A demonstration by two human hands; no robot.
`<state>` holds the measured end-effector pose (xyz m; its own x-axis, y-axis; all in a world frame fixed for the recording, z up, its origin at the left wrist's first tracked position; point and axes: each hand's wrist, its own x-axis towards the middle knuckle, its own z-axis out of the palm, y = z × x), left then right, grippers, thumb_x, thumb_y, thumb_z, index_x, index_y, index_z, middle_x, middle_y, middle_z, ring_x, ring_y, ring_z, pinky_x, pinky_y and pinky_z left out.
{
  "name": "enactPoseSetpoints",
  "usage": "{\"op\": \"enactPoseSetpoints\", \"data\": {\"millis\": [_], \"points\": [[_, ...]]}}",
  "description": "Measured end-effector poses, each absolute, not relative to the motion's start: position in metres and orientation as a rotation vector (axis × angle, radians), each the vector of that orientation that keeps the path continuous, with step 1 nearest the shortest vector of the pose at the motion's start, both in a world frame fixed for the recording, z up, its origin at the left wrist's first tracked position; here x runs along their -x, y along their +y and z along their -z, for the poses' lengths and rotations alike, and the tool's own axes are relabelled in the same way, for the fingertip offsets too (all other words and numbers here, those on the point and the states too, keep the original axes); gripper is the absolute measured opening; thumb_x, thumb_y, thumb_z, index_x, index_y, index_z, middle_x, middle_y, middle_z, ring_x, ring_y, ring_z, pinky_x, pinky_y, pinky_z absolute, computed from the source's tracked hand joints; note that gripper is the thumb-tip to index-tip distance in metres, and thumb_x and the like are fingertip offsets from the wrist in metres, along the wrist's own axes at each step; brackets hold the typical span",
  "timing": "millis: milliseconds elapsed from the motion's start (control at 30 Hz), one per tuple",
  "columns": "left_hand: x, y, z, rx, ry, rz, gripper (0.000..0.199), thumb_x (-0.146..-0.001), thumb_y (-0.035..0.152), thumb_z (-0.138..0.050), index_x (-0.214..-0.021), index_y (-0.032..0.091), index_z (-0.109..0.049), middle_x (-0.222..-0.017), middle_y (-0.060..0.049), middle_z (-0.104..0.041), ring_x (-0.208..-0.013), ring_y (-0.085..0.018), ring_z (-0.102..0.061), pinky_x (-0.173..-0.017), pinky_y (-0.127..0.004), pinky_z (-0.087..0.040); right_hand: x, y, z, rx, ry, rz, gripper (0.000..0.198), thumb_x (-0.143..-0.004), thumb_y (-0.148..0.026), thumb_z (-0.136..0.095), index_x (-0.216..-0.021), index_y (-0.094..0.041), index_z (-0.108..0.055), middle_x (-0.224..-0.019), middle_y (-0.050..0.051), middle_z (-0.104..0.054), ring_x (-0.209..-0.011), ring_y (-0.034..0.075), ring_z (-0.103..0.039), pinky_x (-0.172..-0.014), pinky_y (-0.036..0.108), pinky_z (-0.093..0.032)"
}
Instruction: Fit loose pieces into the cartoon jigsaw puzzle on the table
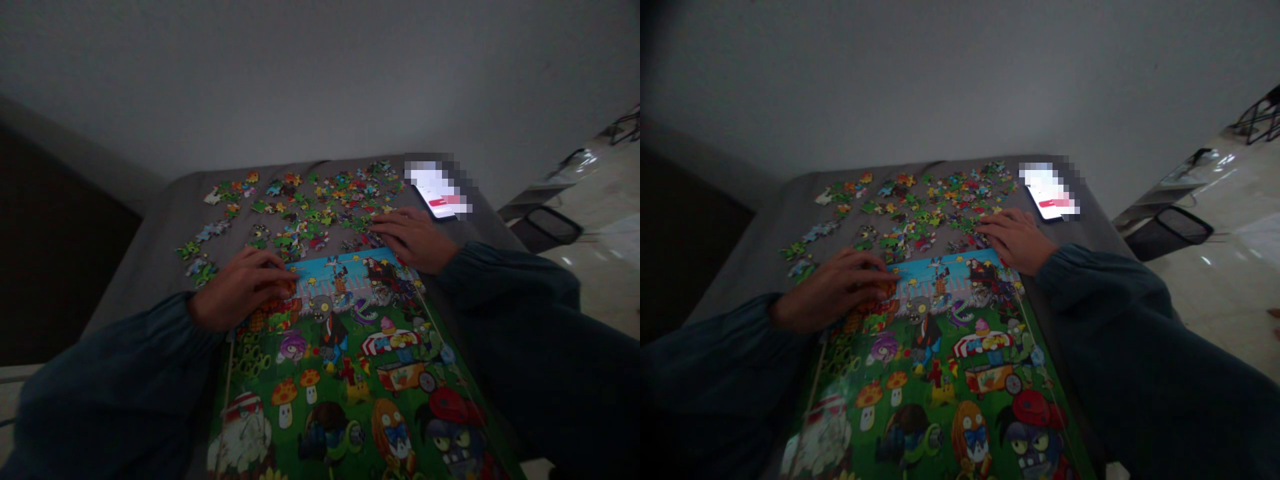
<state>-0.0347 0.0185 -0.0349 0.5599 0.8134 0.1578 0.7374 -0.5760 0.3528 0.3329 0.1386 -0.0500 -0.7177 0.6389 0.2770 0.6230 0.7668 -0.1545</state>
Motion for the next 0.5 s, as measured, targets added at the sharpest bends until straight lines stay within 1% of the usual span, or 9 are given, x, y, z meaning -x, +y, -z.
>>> {"op": "enactPoseSetpoints", "data": {"millis": [100,300,500], "points": [[0.0359,0.0180,0.0363,-2.540,1.283,-0.461,0.029,-0.100,0.048,-0.058,-0.124,0.039,-0.073,-0.108,-0.003,-0.066,-0.100,-0.024,-0.057,-0.093,-0.040,-0.047,-0.3326,0.1377,0.0495,0.958,-2.639,-0.064,0.038,-0.103,-0.029,-0.042,-0.129,-0.023,-0.070,-0.139,0.007,-0.066,-0.122,0.033,-0.056,-0.102,0.057,-0.044],[0.0345,0.0162,0.0359,-2.515,1.254,-0.462,0.033,-0.102,0.053,-0.050,-0.120,0.040,-0.075,-0.111,-0.004,-0.064,-0.102,-0.023,-0.057,-0.095,-0.041,-0.047,-0.3335,0.1391,0.0500,0.945,-2.648,-0.058,0.039,-0.103,-0.029,-0.041,-0.129,-0.023,-0.069,-0.139,0.006,-0.066,-0.122,0.033,-0.056,-0.101,0.056,-0.045],[0.0315,0.0147,0.0276,-2.477,1.251,-0.370,0.033,-0.104,0.050,-0.048,-0.123,0.042,-0.073,-0.111,-0.004,-0.065,-0.103,-0.024,-0.058,-0.096,-0.043,-0.046,-0.3340,0.1394,0.0505,0.936,-2.648,-0.058,0.038,-0.104,-0.029,-0.041,-0.129,-0.024,-0.069,-0.140,0.006,-0.066,-0.121,0.032,-0.056,-0.101,0.056,-0.044]]}}
